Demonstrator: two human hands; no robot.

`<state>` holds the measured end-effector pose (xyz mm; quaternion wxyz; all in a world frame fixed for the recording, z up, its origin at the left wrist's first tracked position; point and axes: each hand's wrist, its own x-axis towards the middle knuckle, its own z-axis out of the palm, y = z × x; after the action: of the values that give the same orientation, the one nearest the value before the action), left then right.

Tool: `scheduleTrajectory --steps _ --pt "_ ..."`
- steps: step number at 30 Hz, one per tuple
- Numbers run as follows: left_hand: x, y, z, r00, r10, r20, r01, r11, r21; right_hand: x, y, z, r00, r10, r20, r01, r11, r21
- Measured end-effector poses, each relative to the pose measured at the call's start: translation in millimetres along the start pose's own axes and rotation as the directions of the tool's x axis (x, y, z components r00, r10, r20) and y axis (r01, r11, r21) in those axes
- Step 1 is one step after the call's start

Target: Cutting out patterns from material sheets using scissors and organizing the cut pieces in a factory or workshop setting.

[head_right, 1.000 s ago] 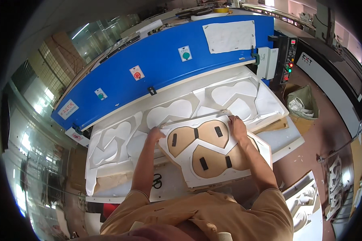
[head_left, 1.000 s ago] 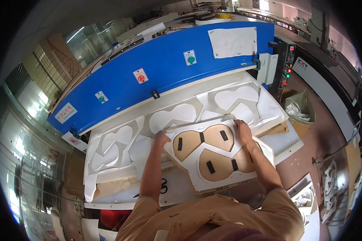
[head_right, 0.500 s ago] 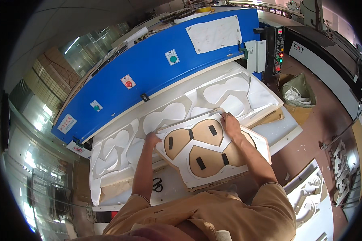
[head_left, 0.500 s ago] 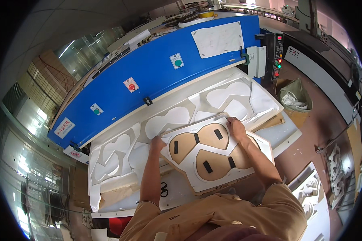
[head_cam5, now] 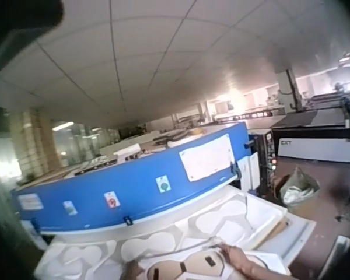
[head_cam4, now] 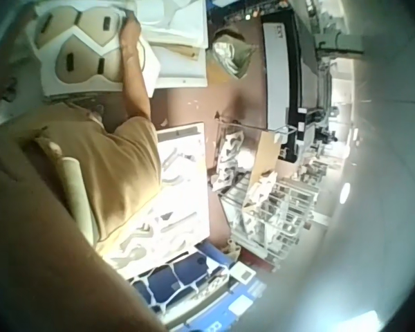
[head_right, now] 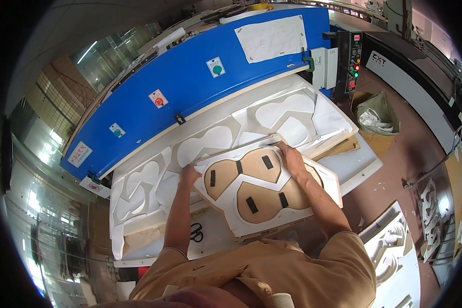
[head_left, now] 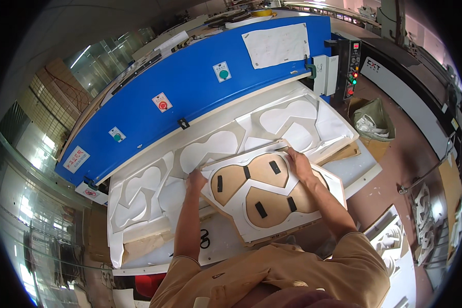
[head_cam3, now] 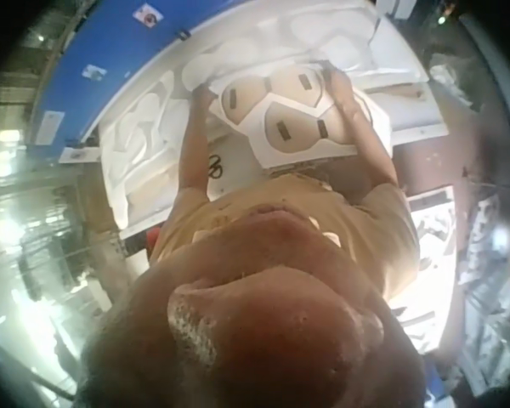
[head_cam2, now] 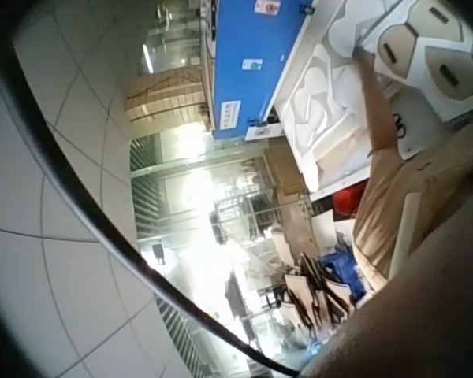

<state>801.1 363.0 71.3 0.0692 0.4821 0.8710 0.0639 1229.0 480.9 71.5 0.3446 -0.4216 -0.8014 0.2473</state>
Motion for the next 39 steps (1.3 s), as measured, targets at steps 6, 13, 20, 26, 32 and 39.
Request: scheduleTrajectory --steps 6,13,20,26,32,39 --pt "-3.1 -9.4 17.3 0.998 0.062 -0.023 -0.062 0.998 0.013 -18.1 -0.2 0.9 0.989 0.145 0.021 -0.147 0.984 0.099" --pt "29.4 -52.0 44.7 0.975 0.155 0.161 -0.179 0.972 0.15 16.7 44.5 46.4 0.993 0.088 0.078 -0.095 0.992 0.085" --pt "-5.6 49.3 13.0 0.967 0.238 -0.094 -0.229 0.969 0.09 18.8 49.1 25.4 0.965 0.248 0.085 -0.26 0.946 0.194" --pt "-90.4 201.3 72.6 0.23 0.971 -0.06 -0.921 0.237 0.309 3.0 68.4 38.0 0.953 0.25 0.17 -0.285 0.931 0.228" --pt "-103.4 224.5 135.3 0.27 0.908 -0.32 -0.963 0.25 -0.102 -6.8 55.3 30.7 0.999 -0.03 -0.029 0.034 0.987 0.157" --pt "-112.2 188.1 103.5 0.155 0.884 -0.441 -0.975 0.21 0.078 1.5 27.8 22.7 0.857 0.324 -0.401 -0.039 0.816 0.576"
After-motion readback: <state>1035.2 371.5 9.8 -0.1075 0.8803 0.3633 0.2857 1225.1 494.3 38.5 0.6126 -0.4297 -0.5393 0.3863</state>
